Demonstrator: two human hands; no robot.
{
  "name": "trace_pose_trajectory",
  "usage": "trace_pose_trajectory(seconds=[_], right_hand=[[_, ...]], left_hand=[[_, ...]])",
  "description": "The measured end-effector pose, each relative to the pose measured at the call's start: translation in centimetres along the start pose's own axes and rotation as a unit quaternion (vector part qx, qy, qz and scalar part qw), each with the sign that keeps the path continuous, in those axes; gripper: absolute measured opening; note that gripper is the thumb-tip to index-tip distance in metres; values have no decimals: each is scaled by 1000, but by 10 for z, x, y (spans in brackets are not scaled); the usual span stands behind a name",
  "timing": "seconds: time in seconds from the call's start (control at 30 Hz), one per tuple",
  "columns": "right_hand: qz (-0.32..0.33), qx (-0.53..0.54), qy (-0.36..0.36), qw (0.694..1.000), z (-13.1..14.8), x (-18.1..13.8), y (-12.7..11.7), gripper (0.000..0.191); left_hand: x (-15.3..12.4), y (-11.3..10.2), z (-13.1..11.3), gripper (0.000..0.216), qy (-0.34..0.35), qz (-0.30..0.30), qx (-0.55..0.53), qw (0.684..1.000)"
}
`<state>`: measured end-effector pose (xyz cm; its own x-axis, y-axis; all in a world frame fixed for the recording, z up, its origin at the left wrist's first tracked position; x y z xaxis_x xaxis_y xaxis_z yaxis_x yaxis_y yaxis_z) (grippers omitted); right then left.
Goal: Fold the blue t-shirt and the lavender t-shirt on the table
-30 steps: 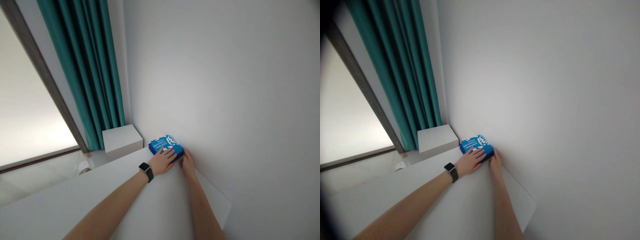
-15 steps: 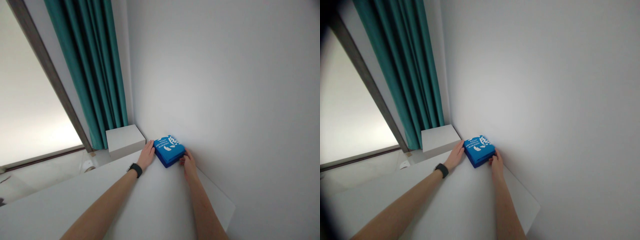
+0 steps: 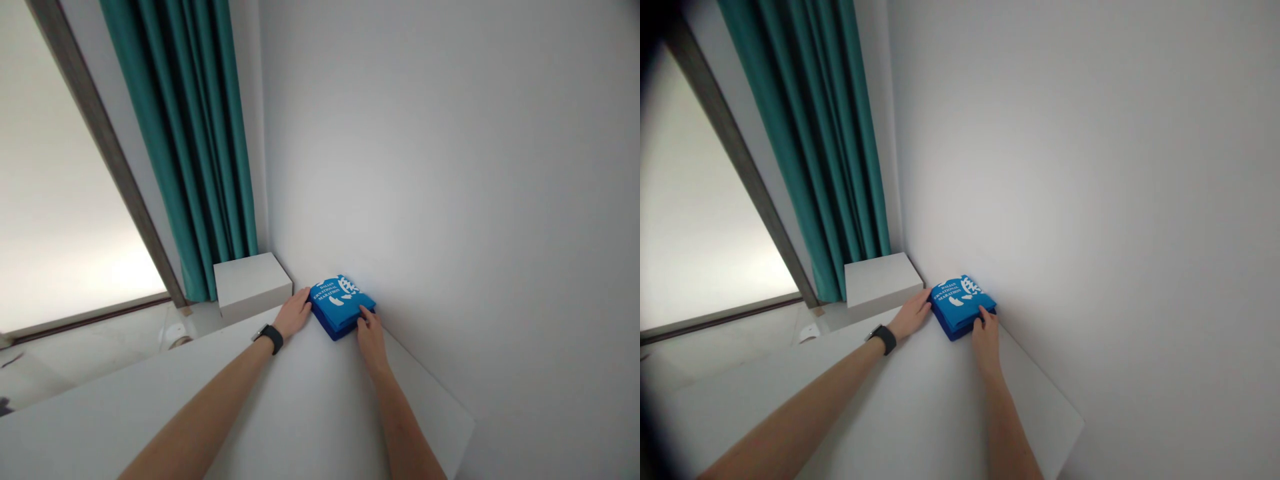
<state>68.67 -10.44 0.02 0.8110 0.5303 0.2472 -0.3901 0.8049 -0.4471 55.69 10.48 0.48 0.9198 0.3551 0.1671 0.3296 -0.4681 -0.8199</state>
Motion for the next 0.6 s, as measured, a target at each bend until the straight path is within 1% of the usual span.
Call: trace_pose_trajectory(seconds=[0.1,0.2,0.23,0.3,0.37,0.47,0.53,0.6], right_hand=[[-32,-41,-27,998,7,-2,-4,43],[-66,-114,-75,988,24,-6,-10,41],[-70,-134,-94,984,30,-8,-10,40],[-65,-167,-135,975,43,-12,-8,40],[-41,-198,-183,962,55,-18,1,41],[29,-252,-256,933,70,-31,23,46],[76,-289,-287,910,75,-40,37,50],[107,-321,-300,892,76,-46,44,54]], left_hand=[[-6,-2,-4,53,-4,-21,24,999],[-22,-3,-23,54,26,-66,73,995],[-29,-1,-30,54,39,-73,84,993],[-43,5,-43,55,62,-68,90,992],[-56,10,-51,55,76,-53,85,992],[-69,11,-54,55,76,-39,73,994],[-75,10,-53,54,71,-29,70,995],[-78,11,-52,53,66,-16,73,995]])
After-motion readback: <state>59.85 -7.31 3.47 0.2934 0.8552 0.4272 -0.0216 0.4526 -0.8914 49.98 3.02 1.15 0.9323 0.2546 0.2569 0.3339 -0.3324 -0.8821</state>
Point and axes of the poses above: each hand's wrist, its own x-axis towards the middle knuckle, its own y-axis out of the palm, z = x × y, the point moved 7 cm from there along x, towards the middle knuckle, and after that the axes turned 12 degrees about z, right-handed, at the moved point
